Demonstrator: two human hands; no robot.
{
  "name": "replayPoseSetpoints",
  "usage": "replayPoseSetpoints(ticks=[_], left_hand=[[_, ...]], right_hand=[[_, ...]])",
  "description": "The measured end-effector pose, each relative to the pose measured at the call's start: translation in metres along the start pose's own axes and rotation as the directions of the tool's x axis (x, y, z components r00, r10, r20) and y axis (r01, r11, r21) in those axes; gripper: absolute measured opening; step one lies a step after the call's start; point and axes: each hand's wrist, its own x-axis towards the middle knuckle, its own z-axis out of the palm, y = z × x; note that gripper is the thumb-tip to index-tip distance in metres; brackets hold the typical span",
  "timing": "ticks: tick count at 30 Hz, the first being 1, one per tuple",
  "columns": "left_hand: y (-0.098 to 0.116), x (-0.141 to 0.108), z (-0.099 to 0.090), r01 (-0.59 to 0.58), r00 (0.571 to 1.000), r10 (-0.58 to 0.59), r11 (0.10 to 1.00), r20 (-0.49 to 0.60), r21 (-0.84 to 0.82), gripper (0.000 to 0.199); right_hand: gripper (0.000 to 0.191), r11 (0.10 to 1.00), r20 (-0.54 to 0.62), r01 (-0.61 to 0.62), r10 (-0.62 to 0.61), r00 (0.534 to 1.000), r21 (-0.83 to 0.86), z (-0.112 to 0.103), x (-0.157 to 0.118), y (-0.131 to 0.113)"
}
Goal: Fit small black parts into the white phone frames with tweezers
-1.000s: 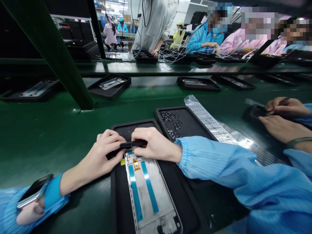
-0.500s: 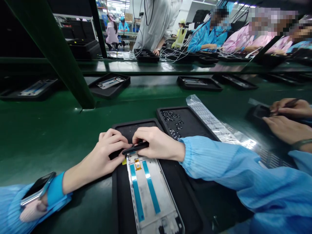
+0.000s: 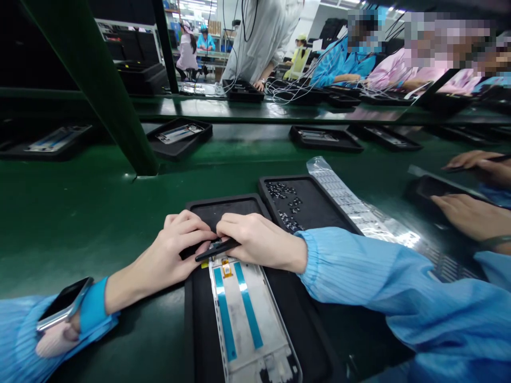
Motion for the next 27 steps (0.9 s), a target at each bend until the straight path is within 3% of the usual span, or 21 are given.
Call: replayPoseSetpoints(ticks=[5, 10, 16, 27], left_hand=[[0.001, 0.002, -0.003, -0.082, 0.994, 0.077, 0.994, 0.075, 0.071, 0.018], [-0.002, 0.003, -0.004, -0.105, 0.987, 0.093, 0.991, 0.129, 0.087, 0.017], [-0.007, 0.003, -0.005, 0.008, 0.998, -0.010, 1.000, 0.060, 0.025, 0.016], [-0.006, 0.006, -0.006, -0.020, 1.000, 0.020, 1.000, 0.016, -0.009, 0.013]], right_hand=[[0.006, 0.985, 0.087, 0.068, -0.054, 0.995, -0.158, -0.005, 0.000, -0.004], [0.006, 0.995, -0.013, 0.097, -0.097, 0.995, 0.036, -0.003, 0.004, 0.009], [0.010, 0.975, -0.099, 0.099, -0.080, 0.992, 0.201, -0.002, 0.010, 0.018], [0.011, 0.990, -0.045, 0.068, -0.063, 0.997, 0.122, -0.006, 0.011, 0.011]])
